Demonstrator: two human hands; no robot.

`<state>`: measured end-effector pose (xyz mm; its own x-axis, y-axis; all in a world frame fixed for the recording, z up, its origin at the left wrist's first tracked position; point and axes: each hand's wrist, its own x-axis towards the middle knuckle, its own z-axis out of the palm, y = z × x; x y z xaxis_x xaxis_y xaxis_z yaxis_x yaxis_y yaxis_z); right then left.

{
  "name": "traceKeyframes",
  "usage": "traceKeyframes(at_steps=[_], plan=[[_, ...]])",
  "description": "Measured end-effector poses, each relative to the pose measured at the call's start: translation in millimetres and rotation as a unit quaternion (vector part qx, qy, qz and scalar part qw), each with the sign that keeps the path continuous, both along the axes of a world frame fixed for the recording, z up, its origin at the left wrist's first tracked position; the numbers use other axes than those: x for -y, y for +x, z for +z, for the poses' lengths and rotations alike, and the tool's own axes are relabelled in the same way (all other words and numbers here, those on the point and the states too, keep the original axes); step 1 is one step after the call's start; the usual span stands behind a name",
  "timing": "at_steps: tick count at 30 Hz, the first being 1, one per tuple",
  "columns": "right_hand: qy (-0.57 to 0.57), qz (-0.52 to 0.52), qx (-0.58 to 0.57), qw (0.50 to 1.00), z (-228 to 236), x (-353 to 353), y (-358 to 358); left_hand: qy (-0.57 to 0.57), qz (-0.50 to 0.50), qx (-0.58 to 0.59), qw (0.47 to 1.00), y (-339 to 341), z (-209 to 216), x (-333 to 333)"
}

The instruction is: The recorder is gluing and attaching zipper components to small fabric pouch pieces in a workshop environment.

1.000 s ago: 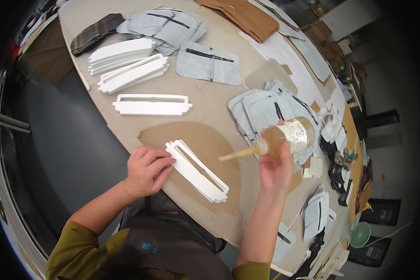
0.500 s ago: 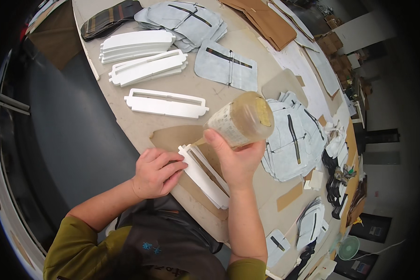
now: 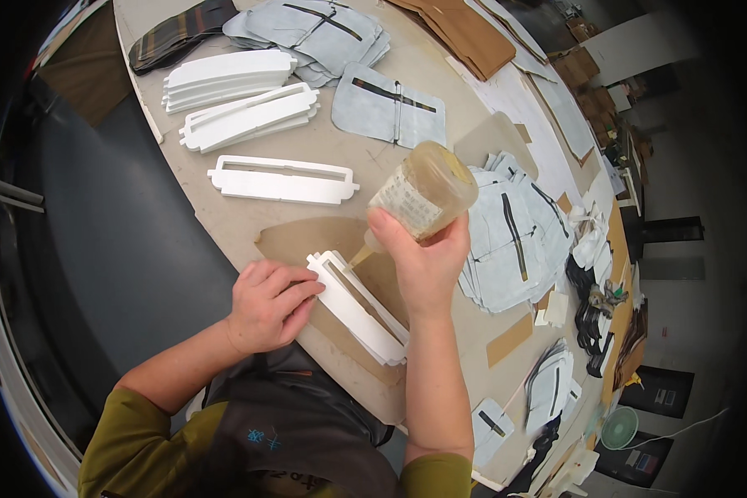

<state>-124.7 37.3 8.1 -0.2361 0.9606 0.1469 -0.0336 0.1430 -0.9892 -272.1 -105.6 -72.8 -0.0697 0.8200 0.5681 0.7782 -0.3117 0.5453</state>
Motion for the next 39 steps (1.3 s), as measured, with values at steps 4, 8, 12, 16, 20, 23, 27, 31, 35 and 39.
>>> traceKeyframes(at_steps=[4,8,12,16,20,23,27,31,35,39], plan=[[0.008,0.002,-0.037,0.999,-2.6,-2.4,-8.1,-0.005,-0.005,-0.002,1.000,0.3,0.8,-0.2],[0.005,0.008,-0.014,1.000,-0.5,-2.8,2.0,-0.006,-0.001,-0.006,1.000,1.9,0.7,-0.1],[-0.005,0.012,0.000,1.000,3.7,-0.9,17.4,-0.008,0.004,-0.013,1.000,0.5,1.8,-0.4],[-0.015,-0.006,0.016,1.000,0.7,-0.7,35.4,-0.004,-0.005,-0.015,1.000,1.0,2.8,-0.8],[-0.020,-0.017,0.029,0.999,-1.0,2.2,50.8,-0.009,-0.004,-0.022,1.000,1.9,4.3,-1.9],[-0.035,-0.033,0.033,0.998,2.7,5.5,62.4,-0.009,-0.005,-0.026,1.000,1.8,4.9,-1.4],[-0.046,-0.054,0.030,0.997,-0.6,9.3,83.1,-0.012,-0.009,-0.033,0.999,1.6,6.0,-1.4],[-0.044,-0.088,0.032,0.995,-3.7,17.3,105.6,-0.014,-0.013,-0.038,0.999,1.9,5.7,-1.8],[-0.053,-0.128,0.002,0.990,-12.0,24.6,129.8,-0.012,-0.013,-0.040,0.999,3.0,7.7,-2.4],[-0.068,-0.168,-0.038,0.983,-22.1,31.4,143.6,-0.015,-0.016,-0.047,0.999,3.9,7.2,-2.2]])
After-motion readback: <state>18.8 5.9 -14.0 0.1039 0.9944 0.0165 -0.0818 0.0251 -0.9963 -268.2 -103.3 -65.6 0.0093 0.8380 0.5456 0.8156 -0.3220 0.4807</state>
